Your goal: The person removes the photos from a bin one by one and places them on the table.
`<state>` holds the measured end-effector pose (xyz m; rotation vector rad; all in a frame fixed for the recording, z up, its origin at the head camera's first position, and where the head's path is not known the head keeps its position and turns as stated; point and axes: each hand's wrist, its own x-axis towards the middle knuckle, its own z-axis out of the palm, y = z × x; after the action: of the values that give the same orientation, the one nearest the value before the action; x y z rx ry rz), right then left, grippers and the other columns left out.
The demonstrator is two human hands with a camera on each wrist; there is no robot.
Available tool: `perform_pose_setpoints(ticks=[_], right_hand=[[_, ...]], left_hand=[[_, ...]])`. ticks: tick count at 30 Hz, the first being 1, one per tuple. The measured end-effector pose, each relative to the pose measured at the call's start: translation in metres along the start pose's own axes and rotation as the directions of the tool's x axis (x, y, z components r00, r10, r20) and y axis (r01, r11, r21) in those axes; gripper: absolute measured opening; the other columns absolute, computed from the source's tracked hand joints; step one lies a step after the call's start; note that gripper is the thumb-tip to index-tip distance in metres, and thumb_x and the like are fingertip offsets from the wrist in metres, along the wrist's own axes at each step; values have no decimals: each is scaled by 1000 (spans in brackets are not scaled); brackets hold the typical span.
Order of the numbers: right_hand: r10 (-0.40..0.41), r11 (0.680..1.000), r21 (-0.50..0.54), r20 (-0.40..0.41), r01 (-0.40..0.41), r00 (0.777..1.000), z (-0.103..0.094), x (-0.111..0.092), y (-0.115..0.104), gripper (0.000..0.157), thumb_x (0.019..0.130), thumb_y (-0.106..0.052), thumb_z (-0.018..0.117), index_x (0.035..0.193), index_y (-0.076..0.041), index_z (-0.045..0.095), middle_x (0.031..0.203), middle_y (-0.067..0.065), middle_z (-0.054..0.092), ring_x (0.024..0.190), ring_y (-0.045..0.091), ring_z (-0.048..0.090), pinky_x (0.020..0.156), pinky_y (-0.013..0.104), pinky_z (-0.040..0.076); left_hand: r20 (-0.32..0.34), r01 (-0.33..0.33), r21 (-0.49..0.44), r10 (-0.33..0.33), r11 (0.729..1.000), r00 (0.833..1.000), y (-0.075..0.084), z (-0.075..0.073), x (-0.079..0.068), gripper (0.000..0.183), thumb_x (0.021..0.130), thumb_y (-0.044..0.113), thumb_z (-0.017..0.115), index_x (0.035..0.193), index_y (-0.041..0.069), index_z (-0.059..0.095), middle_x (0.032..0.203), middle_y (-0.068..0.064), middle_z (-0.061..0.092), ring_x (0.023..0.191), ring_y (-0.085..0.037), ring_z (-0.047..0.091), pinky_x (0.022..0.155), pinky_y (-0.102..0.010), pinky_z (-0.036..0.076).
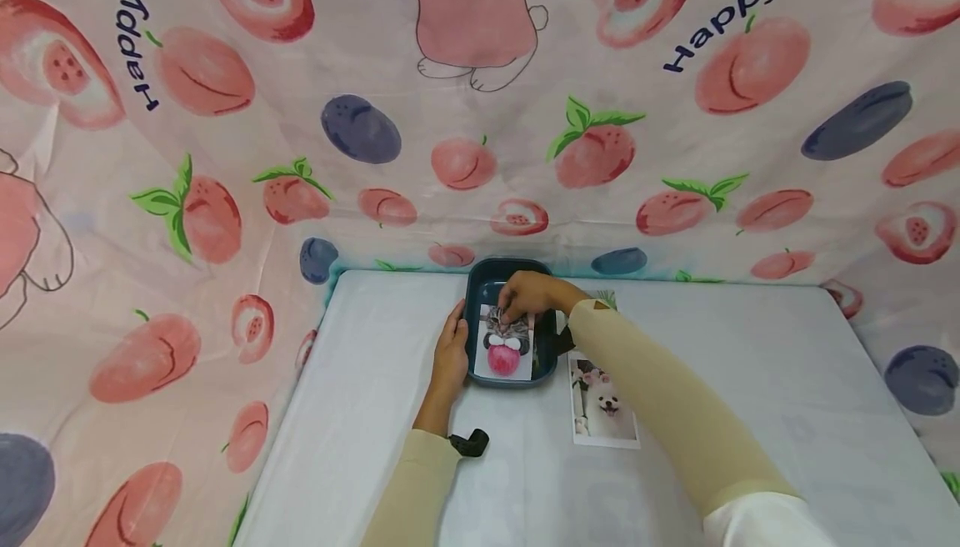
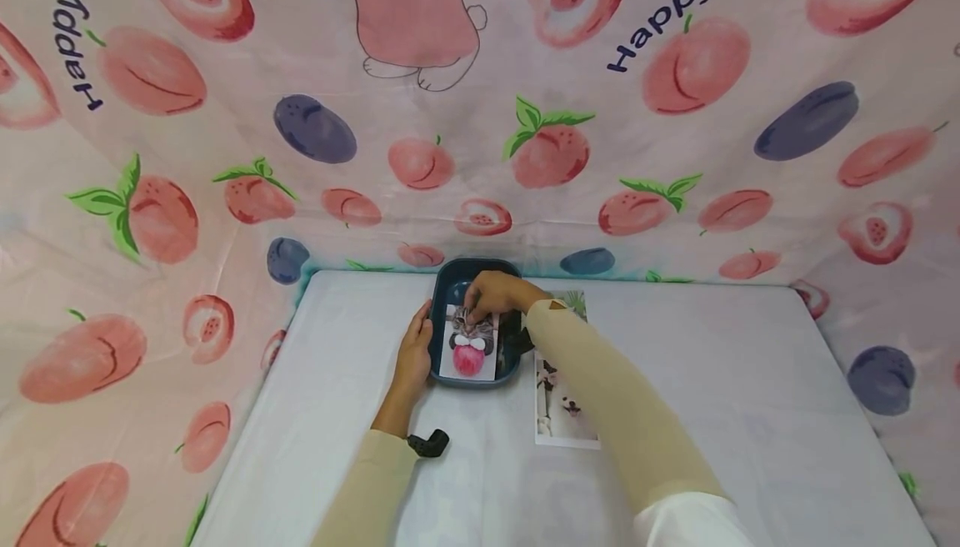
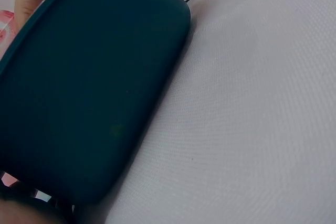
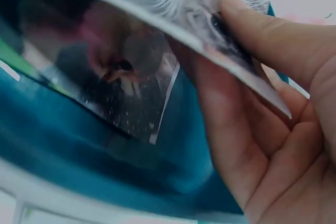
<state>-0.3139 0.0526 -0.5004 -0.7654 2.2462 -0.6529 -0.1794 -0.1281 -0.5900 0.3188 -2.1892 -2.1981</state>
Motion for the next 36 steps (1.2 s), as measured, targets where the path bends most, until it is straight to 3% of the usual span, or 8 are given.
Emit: perform_pose_setpoints(ticks=[4,10,13,17,22,30,36], right_hand=[[-8,995,99,-21,10,1000,-4,-10,1,19,92,-21,77,109,-13,75,89,2,74,52,10,61,57,32,59],[-53,975,212,-93,71,994,-11,-30,10,30,96,-20,73,122,-7,69,91,6,75,52,14,60,58,38,60],[-61,977,197,-128,86,990,-15,-43,16,32,97,-25,72,125,-10,68,89,6,70,54,17,58,61,45,60],[-39,981,183,-156,68,987,-23,-69,23,35,97,-31,72,127,-15,68,100,7,67,60,22,59,66,49,60],[-17,978,203,-192,57,981,-29,-100,45,34,96,-32,72,126,-15,70,112,10,66,61,20,58,62,42,59],[3,985,169,-195,30,981,-26,-151,84,31,96,-30,73,122,-13,72,104,7,69,68,17,59,60,37,58],[46,977,215,-219,2,975,-22,-183,112,30,93,-30,76,115,-12,70,96,5,69,71,17,58,58,36,56]], left_hand=[[6,-11,-6,11,1000,1000,-1,-1,0,46,112,34,38,157,31,40,165,-2,35,154,-29,29,126,-53,22],[9,-15,-5,15,1000,1000,-3,-1,-2,46,111,32,39,157,29,41,166,-4,35,155,-29,26,127,-54,20],[8,3,3,-3,1000,1000,0,-1,-1,46,112,27,38,158,24,40,166,-6,34,156,-31,25,127,-54,20],[9,9,5,-9,1000,1000,2,-2,-1,48,112,26,37,160,21,37,168,-7,31,157,-31,22,127,-55,18],[10,-25,5,25,1000,1000,1,-3,-2,47,112,32,38,159,27,38,168,-3,30,157,-29,21,127,-55,17],[-14,-22,26,22,999,1000,2,-3,-4,46,112,31,39,158,28,40,167,-3,33,156,-29,24,126,-55,20],[7,-22,23,21,1000,1000,0,-2,-2,47,112,33,38,159,27,38,168,-3,31,157,-29,22,127,-55,18]])
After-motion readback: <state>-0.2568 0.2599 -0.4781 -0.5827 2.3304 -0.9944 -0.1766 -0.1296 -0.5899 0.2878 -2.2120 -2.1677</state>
